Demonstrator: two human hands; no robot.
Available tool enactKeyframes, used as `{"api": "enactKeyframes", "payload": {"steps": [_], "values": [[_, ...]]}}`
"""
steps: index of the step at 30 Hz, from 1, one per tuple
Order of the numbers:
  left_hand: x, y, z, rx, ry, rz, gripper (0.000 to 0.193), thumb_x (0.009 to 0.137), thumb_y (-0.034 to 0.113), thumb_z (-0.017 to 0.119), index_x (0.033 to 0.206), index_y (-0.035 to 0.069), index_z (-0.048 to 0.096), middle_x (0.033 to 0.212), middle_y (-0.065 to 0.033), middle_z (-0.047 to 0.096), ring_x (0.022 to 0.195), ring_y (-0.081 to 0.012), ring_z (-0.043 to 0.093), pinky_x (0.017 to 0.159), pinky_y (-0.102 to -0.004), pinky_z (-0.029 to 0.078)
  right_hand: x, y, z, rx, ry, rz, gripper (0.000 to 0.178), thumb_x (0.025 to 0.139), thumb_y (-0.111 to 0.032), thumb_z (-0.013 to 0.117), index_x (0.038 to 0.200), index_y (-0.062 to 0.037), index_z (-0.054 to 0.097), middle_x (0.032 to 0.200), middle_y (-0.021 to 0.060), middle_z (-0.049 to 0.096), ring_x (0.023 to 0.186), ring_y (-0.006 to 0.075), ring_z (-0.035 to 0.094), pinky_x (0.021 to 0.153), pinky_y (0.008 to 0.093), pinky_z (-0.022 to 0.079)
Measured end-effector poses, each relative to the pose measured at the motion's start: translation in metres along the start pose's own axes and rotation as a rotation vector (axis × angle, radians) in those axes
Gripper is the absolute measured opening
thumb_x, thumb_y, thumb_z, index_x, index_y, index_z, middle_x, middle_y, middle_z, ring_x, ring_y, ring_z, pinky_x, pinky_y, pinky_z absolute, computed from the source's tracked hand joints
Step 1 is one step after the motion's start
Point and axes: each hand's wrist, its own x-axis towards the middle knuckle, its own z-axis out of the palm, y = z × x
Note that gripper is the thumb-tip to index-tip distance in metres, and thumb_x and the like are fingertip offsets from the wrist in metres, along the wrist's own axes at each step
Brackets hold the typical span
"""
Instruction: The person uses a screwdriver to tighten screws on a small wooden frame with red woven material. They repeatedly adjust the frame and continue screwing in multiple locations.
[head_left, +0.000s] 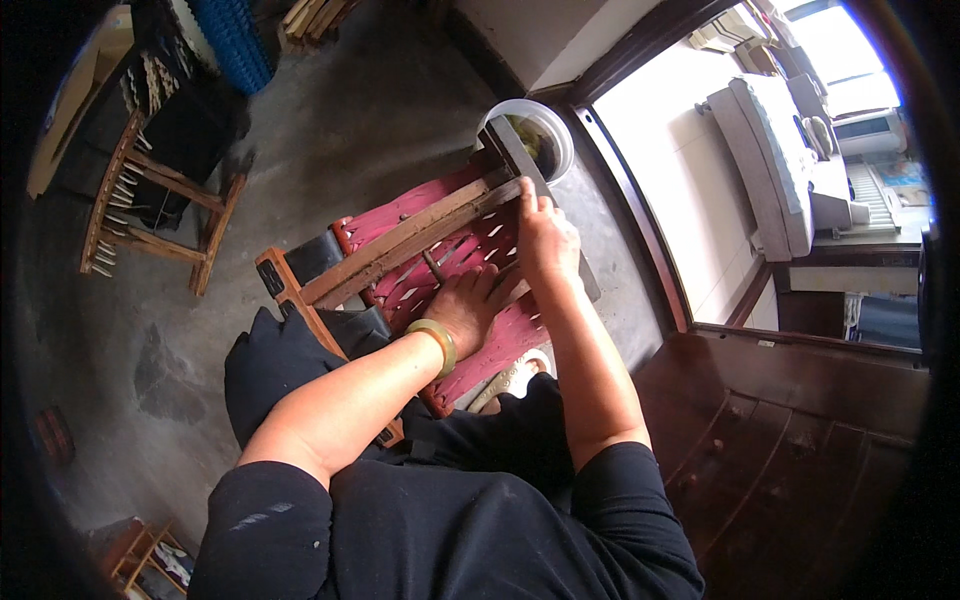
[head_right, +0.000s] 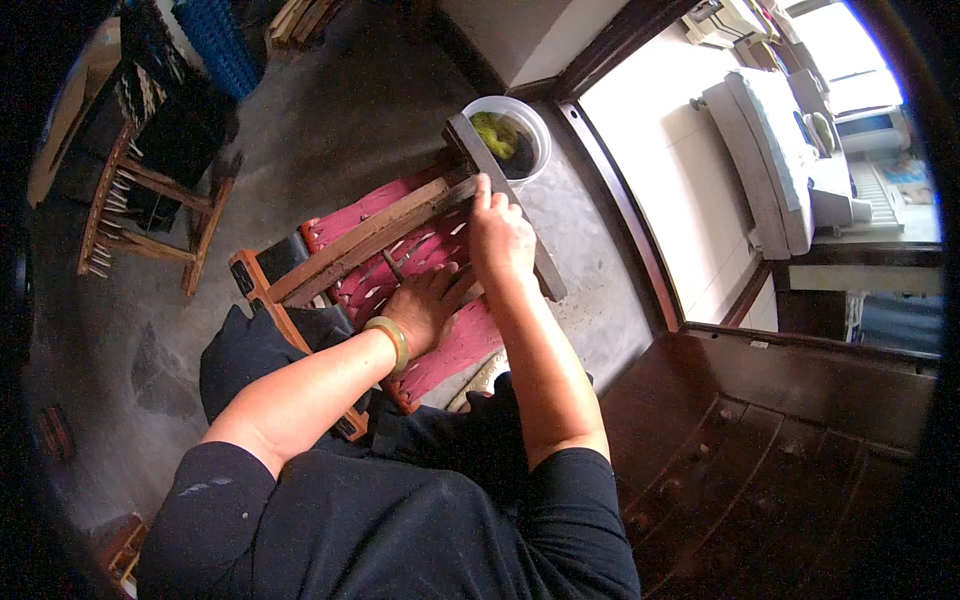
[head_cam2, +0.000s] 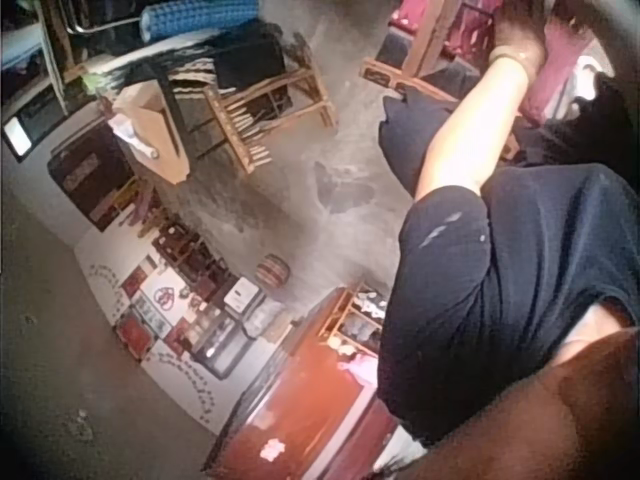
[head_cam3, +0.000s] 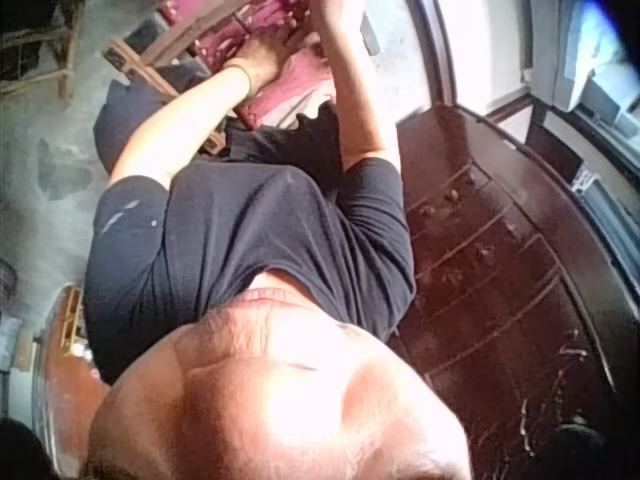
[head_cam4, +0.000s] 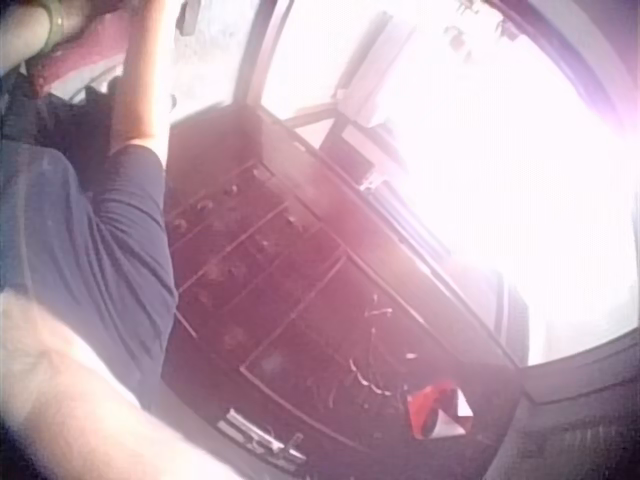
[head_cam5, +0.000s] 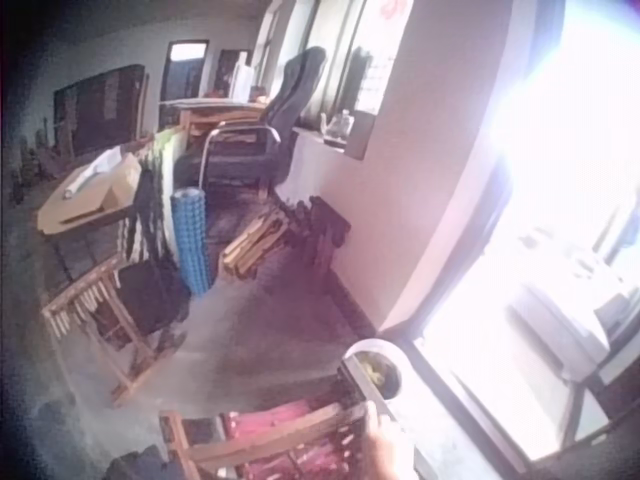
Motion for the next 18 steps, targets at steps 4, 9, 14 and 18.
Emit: {"api": "enactKeyframes", "payload": {"steps": [4, 9, 14, 18], "values": [[0.001, 0.001, -0.001, 0.018, 0.028, 0.018, 0.064, 0.080, 0.021, 0.062, 0.139, 0.014, 0.038, 0.126, -0.0190, 0.049, 0.111, -0.0338, 0.052, 0.089, -0.0463, 0.045, 0.002, 0.002, 0.010, 0.002, 0.062, -0.029, 0.053, 0.090, -0.009, 0.048, 0.142, -0.0044, 0.038, 0.102, 0.0137, 0.061, 0.088, 0.0286, 0.064, 0.074, 0.0377, 0.056], [0.001, -0.004, 0.001, -0.059, -0.089, 0.005, 0.056, 0.080, 0.019, 0.061, 0.133, 0.015, 0.044, 0.120, -0.0187, 0.052, 0.103, -0.0342, 0.056, 0.085, -0.0464, 0.047, -0.010, -0.018, 0.004, -0.032, 0.015, -0.134, 0.056, 0.087, -0.010, 0.052, 0.141, -0.0031, 0.040, 0.098, 0.0118, 0.061, 0.086, 0.0265, 0.063, 0.066, 0.0359, 0.057], [0.000, -0.004, 0.000, -0.063, -0.122, 0.009, 0.059, 0.081, 0.019, 0.061, 0.136, 0.015, 0.042, 0.122, -0.0190, 0.052, 0.107, -0.0350, 0.055, 0.086, -0.0472, 0.047, -0.012, -0.020, -0.004, 0.034, -0.090, -0.215, 0.063, 0.086, -0.010, 0.056, 0.145, -0.0057, 0.033, 0.104, 0.0151, 0.060, 0.093, 0.0289, 0.063, 0.073, 0.0377, 0.056], [0.000, 0.000, -0.002, -0.001, -0.026, 0.000, 0.068, 0.083, 0.019, 0.057, 0.145, 0.016, 0.031, 0.128, -0.0187, 0.049, 0.113, -0.0345, 0.051, 0.092, -0.0460, 0.044, 0.002, 0.008, -0.001, -0.002, 0.019, 0.023, 0.055, 0.089, -0.010, 0.051, 0.142, -0.0065, 0.037, 0.102, 0.0128, 0.061, 0.090, 0.0286, 0.064, 0.074, 0.0383, 0.056]]}}
